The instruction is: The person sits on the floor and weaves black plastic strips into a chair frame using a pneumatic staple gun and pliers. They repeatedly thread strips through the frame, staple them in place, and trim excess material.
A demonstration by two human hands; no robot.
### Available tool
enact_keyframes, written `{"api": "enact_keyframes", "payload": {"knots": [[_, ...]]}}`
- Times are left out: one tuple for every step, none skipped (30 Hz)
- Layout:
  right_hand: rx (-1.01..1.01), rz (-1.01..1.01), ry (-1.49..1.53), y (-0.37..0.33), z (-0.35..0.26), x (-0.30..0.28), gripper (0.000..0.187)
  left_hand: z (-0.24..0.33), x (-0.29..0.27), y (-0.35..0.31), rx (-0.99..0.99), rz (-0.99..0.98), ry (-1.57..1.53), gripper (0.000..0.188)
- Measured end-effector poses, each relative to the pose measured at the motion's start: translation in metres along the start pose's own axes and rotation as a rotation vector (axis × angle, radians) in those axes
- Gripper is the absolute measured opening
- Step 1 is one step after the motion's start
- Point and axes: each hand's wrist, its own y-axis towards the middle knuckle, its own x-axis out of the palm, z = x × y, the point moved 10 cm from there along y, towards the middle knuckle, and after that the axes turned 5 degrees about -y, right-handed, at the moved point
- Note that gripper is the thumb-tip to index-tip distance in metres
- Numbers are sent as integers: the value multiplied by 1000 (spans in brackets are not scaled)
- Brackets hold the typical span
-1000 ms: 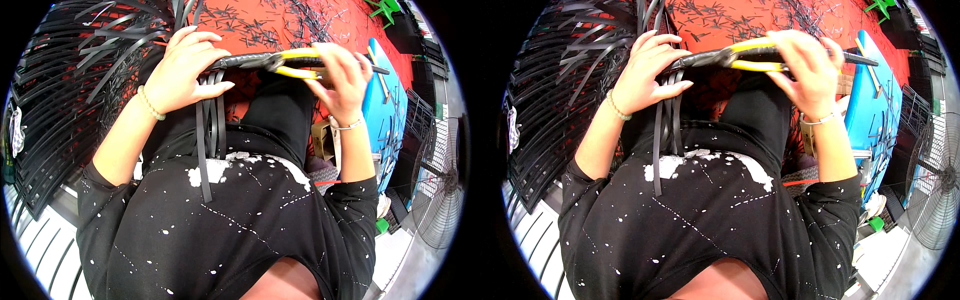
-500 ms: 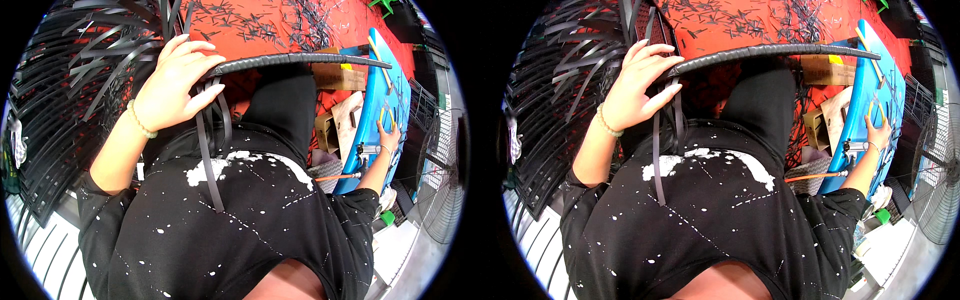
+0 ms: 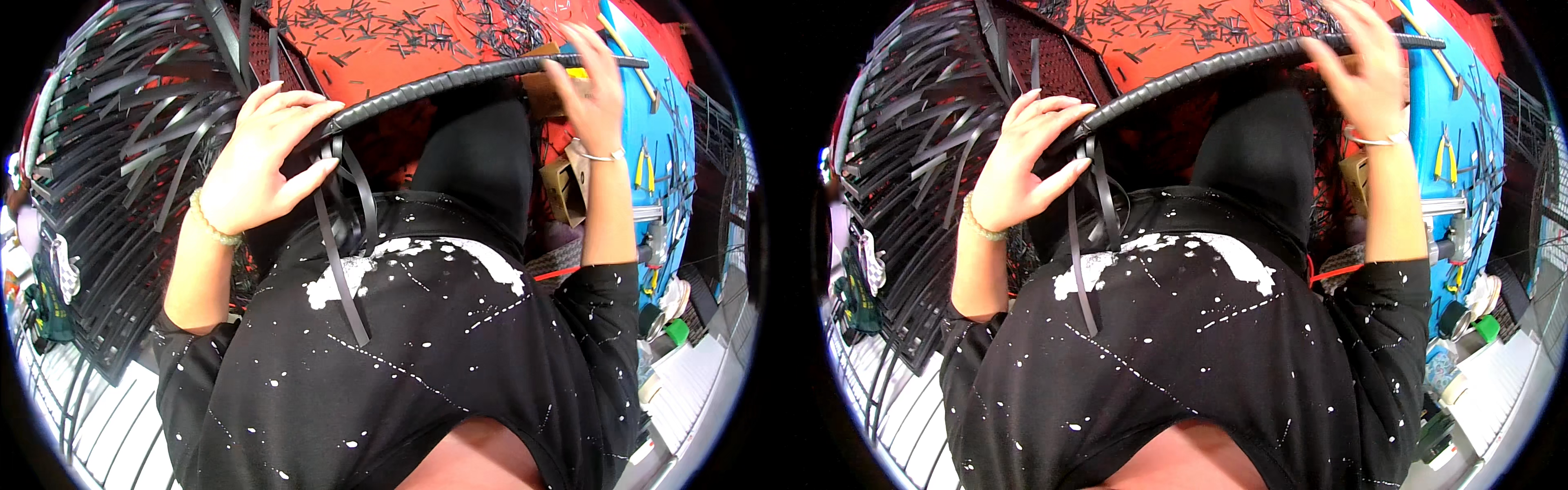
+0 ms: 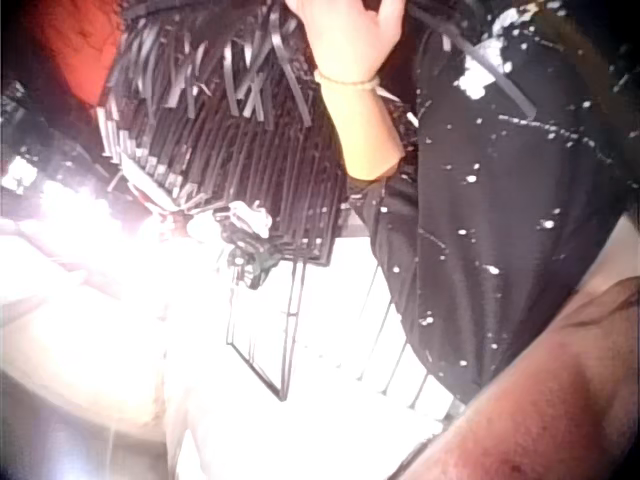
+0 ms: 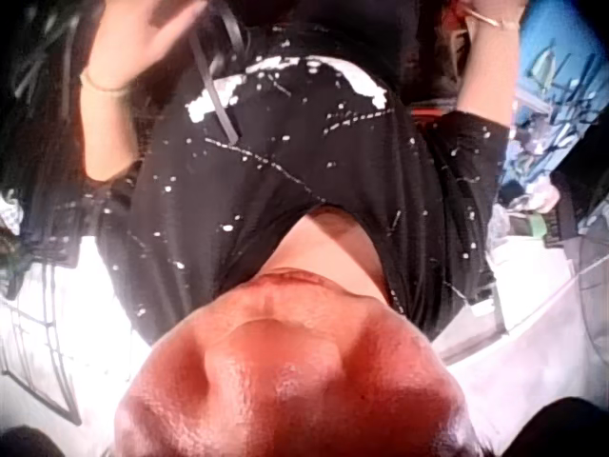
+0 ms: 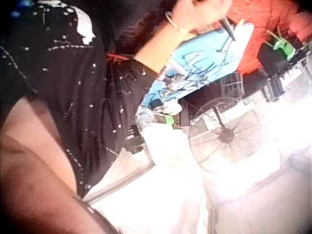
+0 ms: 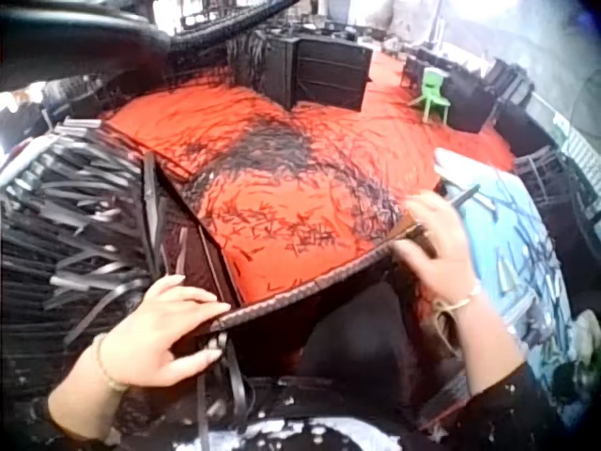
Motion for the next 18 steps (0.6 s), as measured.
{"api": "enact_keyframes", "payload": {"knots": [[-74, -41, 150, 15, -36, 7, 45, 0, 0, 1, -4, 5, 6, 51], [-103, -151, 285, 25, -66, 20, 43, 1, 0, 2, -9, 11, 13, 50], [-78, -197, 376, 35, -88, 34, 41, 2, -1, 3, -2, 22, 28, 46], [-53, -244, 468, 42, -109, 47, 43, 1, -1, 4, -19, 35, 26, 45], [-53, -272, 493, 44, -129, 55, 46, 0, -2, 4, -36, 49, 25, 44], [-5, -366, 484, 44, -140, 70, 49, -1, -3, 5, -53, 72, 20, 43], [-60, -382, 523, 42, -157, 71, 56, -3, -2, 6, -77, 78, 26, 41], [-123, -394, 469, 40, -172, 75, 58, -2, -2, 6, -70, 74, 35, 41], [-165, -368, 422, 38, -181, 75, 56, -1, -2, 6, -70, 68, 45, 40], [-203, -349, 373, 36, -190, 74, 55, -1, -3, 6, -69, 64, 53, 40], [-202, -329, 322, 35, -191, 75, 51, -2, -1, 6, -85, 28, 46, 41], [-207, -290, 333, 35, -192, 71, 50, -2, -1, 6, -83, 4, 48, 43], [-204, -284, 336, 34, -192, 71, 50, -2, 1, 7, -87, -25, 50, 44], [-191, -302, 327, 32, -190, 73, 49, -3, 1, 7, -96, -45, 47, 45], [-199, -289, 334, 31, -191, 71, 49, -1, 3, 8, -91, -66, 69, 46], [-197, -299, 330, 29, -191, 72, 49, 0, 4, 8, -90, -80, 87, 48], [-195, -309, 326, 28, -191, 73, 49, 1, 6, 8, -89, -99, 110, 49], [-193, -294, 336, 28, -191, 72, 48, 1, 6, 8, -91, -95, 113, 49]]}}
